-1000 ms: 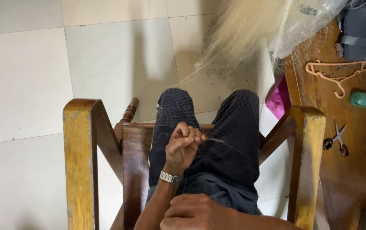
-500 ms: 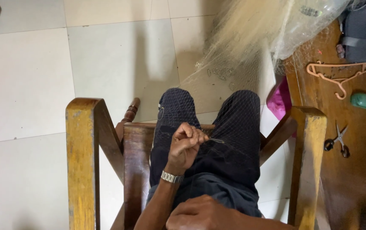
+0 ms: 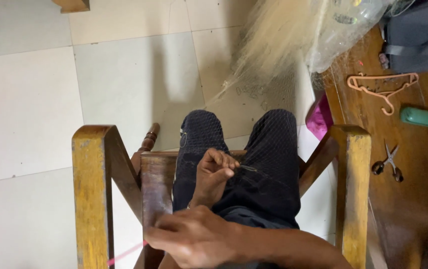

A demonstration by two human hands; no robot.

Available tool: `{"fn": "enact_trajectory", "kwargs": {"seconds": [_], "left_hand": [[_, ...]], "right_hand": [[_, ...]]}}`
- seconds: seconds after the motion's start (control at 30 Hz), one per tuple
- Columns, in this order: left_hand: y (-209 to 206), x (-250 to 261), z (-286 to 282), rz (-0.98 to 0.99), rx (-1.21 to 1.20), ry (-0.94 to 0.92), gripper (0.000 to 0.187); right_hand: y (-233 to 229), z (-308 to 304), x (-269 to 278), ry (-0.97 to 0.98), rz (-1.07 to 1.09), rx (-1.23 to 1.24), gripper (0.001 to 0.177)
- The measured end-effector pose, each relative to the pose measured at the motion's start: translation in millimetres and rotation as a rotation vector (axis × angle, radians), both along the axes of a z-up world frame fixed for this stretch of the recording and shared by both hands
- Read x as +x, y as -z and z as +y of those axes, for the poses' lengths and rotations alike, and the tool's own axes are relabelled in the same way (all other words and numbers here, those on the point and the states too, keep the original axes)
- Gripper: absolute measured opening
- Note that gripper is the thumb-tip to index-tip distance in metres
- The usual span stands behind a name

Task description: Repairing or weaving a fine mesh fishing net using a pink plastic shuttle.

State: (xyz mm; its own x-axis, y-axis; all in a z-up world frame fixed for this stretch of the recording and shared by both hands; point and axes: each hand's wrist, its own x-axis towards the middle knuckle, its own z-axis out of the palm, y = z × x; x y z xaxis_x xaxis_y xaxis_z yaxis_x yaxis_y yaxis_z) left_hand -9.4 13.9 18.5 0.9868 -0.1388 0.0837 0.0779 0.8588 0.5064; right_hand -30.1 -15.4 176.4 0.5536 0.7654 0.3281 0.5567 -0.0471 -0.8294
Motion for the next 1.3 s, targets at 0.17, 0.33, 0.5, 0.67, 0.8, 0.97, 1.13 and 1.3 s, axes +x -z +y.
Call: {"fn": "enact_trajectory", "kwargs": {"seconds": [0.17,0.33,0.5,0.67,0.8,0.97,1.13,1.3], "left_hand": [[8.8,6.5,-4.0,0.128,-0.217,-0.084,0.010],[3.9,12.6,-12.6,0.282,-0.285,-0.027,0.012],[3.6,13.9,-15.7,0.426,-0.294,0.026,0.020],[8.9,11.5,-18.1,0.417,-0.243,0.024,0.017],[7.5,10.4,-21.3,0.400,-0.196,-0.002,0.018],[8.4,6.8,-28.6,0.431,-0.249,-0.013,0.016],[6.1,8.1,-31.9,0.437,-0.233,-0.028,0.016],[7.2,7.2,-36.2,0.450,-0.157,-0.040,0.016]], "right_hand": [[13.2,14.5,15.7,0.046,-0.324,0.002,0.018],[57.8,-88.3,103.0,0.491,-0.491,-0.251,0.010],[113.8,-153.7,59.8,0.842,-0.457,-0.413,0.009],[114.6,-144.7,24.7,0.948,-0.257,-0.386,0.008],[100.7,-142.5,24.4,0.970,-0.248,-0.464,0.006],[114.2,-141.3,21.1,1.033,-0.106,-0.320,0.007],[123.6,-135.1,10.6,1.072,0.062,-0.263,0.009],[118.4,-116.4,18.3,1.074,0.080,-0.212,0.014]]}}
